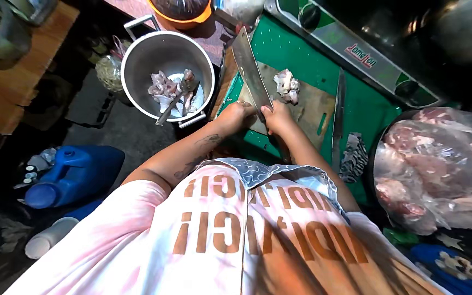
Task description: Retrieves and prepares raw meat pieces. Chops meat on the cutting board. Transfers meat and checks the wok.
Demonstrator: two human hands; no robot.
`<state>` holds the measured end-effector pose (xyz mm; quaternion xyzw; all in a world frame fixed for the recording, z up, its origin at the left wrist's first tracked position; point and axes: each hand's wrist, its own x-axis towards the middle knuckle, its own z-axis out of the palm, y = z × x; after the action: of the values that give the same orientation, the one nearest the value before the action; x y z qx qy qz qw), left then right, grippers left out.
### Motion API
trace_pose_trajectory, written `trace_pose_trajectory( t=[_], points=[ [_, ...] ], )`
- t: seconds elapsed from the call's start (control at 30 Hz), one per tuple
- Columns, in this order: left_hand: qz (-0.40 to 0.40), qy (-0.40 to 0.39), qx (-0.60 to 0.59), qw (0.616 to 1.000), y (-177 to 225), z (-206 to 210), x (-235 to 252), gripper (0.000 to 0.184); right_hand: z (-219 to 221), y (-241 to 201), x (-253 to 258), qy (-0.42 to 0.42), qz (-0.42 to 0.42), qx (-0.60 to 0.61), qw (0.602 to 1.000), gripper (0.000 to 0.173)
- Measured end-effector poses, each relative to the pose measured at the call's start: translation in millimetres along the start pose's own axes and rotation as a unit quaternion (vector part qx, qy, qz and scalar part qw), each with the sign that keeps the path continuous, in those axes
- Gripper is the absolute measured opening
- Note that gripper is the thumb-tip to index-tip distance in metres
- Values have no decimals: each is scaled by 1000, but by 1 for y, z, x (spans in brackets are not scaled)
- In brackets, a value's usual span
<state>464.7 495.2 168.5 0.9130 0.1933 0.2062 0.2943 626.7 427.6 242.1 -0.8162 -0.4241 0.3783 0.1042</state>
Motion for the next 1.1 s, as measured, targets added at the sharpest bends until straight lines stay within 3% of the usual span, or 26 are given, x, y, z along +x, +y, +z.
trace_pose_trajectory(
  t=[0.23,0.4,0.57,0.7,0.93,1.1],
  points=[
    [-43,52,-28,997,1,7,-1,12,1,24,-40,0,34,20,999,37],
    [-53,15,-14,998,0,6,5,10,16,41,-56,9,16,7,1000,39],
    [-73,-15,-15,997,1,-1,10,11,32,25,-32,30,-1,-18,999,45],
    [-51,-21,-8,998,1,-1,12,10,15,-9,-4,-6,32,-6,999,42],
    [-18,-78,-10,997,9,1,23,18,3,57,-22,6,59,126,990,41],
    [-28,-60,-51,996,11,-3,69,17,-27,78,-60,59,100,231,966,35]
  ],
)
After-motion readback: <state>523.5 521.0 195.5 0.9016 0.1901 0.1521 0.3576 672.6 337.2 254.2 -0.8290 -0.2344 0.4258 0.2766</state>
